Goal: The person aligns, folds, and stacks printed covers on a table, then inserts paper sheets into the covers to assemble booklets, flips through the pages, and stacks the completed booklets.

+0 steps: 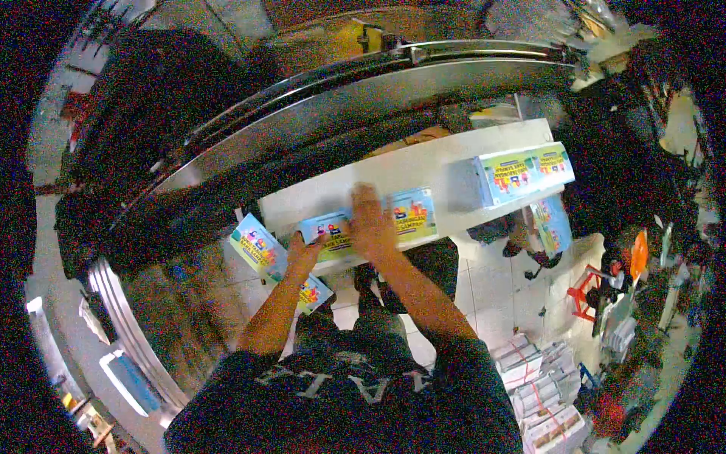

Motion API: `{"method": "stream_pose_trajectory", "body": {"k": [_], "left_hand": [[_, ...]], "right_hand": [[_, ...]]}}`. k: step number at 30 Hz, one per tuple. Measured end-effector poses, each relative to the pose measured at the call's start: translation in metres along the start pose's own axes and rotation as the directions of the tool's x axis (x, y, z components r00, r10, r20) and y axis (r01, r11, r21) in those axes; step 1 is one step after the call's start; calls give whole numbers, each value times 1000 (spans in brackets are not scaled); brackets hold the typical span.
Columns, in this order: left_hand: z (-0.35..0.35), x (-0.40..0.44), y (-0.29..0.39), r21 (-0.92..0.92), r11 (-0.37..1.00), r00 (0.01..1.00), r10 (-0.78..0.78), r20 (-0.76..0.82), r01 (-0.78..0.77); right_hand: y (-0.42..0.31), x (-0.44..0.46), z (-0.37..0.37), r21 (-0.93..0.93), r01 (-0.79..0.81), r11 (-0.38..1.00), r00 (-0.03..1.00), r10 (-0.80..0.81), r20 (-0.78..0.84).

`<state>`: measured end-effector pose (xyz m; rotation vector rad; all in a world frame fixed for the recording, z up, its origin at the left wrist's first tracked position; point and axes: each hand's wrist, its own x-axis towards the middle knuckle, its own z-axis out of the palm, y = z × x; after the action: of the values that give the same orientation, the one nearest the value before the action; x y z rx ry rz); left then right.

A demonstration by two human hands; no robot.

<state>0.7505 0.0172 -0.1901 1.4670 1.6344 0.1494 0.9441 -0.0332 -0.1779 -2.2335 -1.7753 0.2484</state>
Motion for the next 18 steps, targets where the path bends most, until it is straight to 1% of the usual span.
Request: {"method": "stream_pose_trajectory", "body": {"k": [1, 2, 4, 5, 8, 9, 10, 11, 12, 13, 14, 15, 16, 17, 18], "left_hand": [[-5, -9, 18, -2, 999, 999, -35, -31, 35], [-1, -6, 11, -1, 1000, 999, -28, -23, 28], [10, 3, -16, -8, 998, 997, 66, -47, -66], [8, 3, -16, -23, 991, 991, 131, -38, -132], [5, 1, -11, -5, 996, 996, 88, -26, -88], [8, 3, -14, -21, 994, 994, 108, -15, -108], [8, 2, -14, -21, 995, 995, 96, -20, -96], [6, 1, -10, -10, 998, 998, 62, 11, -62], [-1, -1, -4, 1, 1000, 999, 30, 27, -30], [-11, -2, 3, 153, 988, 990, 12, 141, -34], [-4, 2, -21, 235, 971, 983, -78, 164, 38], [-22, -11, -14, 198, 972, 971, 79, 225, -125], [-5, -17, -35, 204, 961, 982, 187, 12, -185], [-13, -29, -48, 55, 965, 966, 255, 44, -257], [-59, -59, -15, -115, 931, 937, 349, 4, -347]], "right_hand": [[-7, 4, 10, -16, 125, 992, 992, -125, -7], [-7, 7, 10, -22, 116, 993, 993, -116, -9], [-7, 13, 12, 28, 123, 992, 990, -125, 73], [-7, 14, 14, -8, 119, 993, 988, -117, 102], [-9, 19, 16, -4, 94, 996, 987, -92, 129], [-10, 20, 18, 4, 100, 995, 985, -99, 139], [-10, 21, 18, -14, 86, 996, 985, -83, 149], [-11, 20, 16, -30, 80, 996, 985, -74, 153], [-11, 14, 14, -17, 106, 994, 984, -102, 149], [-14, 11, 12, -13, 45, 999, 984, -42, 172], [-21, 18, 11, 2, 13, 1000, 982, -13, 186], [-28, 22, -2, 39, -13, 999, 965, 2, 262], [-34, 25, -14, 89, -1, 996, 956, -25, 292], [-24, 9, 7, 148, 138, 979, 984, -154, 95], [-20, 8, 18, 105, 69, 992, 985, -85, 150]]}}
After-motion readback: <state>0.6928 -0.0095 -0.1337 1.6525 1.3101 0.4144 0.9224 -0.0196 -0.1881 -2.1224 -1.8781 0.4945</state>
